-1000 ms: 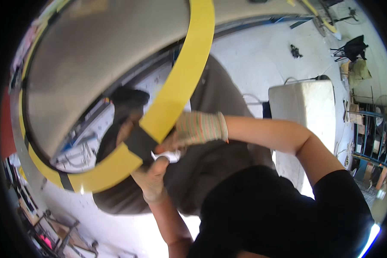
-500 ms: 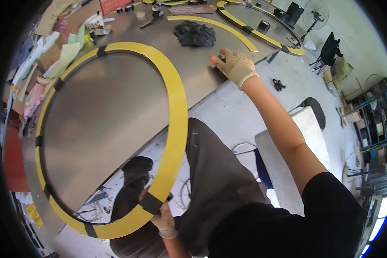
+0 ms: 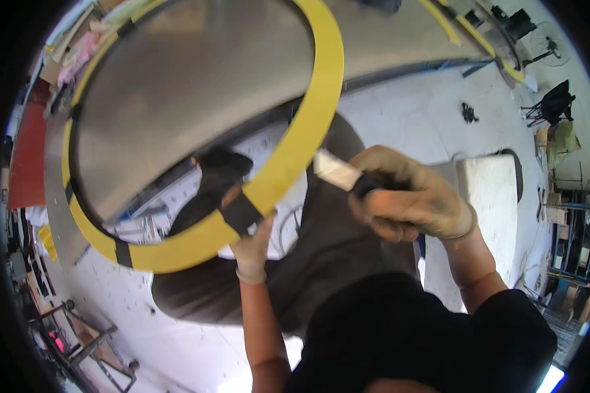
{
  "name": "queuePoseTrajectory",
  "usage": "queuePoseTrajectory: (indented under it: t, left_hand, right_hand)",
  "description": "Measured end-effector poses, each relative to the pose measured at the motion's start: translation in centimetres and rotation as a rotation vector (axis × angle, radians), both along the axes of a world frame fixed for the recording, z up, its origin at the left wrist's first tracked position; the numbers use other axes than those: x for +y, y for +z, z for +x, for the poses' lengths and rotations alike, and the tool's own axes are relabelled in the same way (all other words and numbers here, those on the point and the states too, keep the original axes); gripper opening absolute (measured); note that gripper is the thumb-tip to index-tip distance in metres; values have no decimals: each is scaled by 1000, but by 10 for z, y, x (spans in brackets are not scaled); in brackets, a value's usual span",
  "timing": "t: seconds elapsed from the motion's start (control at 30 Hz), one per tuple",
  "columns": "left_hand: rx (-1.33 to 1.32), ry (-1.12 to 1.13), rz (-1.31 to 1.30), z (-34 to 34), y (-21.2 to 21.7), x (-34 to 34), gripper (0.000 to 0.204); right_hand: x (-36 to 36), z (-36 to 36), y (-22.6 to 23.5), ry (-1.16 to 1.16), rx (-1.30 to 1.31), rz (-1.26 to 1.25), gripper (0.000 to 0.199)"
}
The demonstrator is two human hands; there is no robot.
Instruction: Applying black electrical tape to a yellow circular ring frame on a workbench.
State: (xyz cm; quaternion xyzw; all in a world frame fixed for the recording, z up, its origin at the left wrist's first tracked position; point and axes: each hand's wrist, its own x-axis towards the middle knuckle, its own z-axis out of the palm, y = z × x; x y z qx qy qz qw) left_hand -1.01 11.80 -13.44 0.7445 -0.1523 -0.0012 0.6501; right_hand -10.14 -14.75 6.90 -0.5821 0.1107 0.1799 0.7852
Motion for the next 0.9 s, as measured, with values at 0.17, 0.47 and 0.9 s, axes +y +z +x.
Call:
queuePoseTrajectory:
  t: [0.17,0.47,0.9]
  left_hand:
    - [124,9,-181,-5,6,4,41]
    - [94,1,-70,0,9,7,33]
    - [-127,-222,1025,30,-45,56,50]
  right_hand:
    - [51,-7,-59,227,95,278,28]
    - [82,21,-87,224,172,241,29]
    - [-9,-3,-107,-251,-86,-237,37]
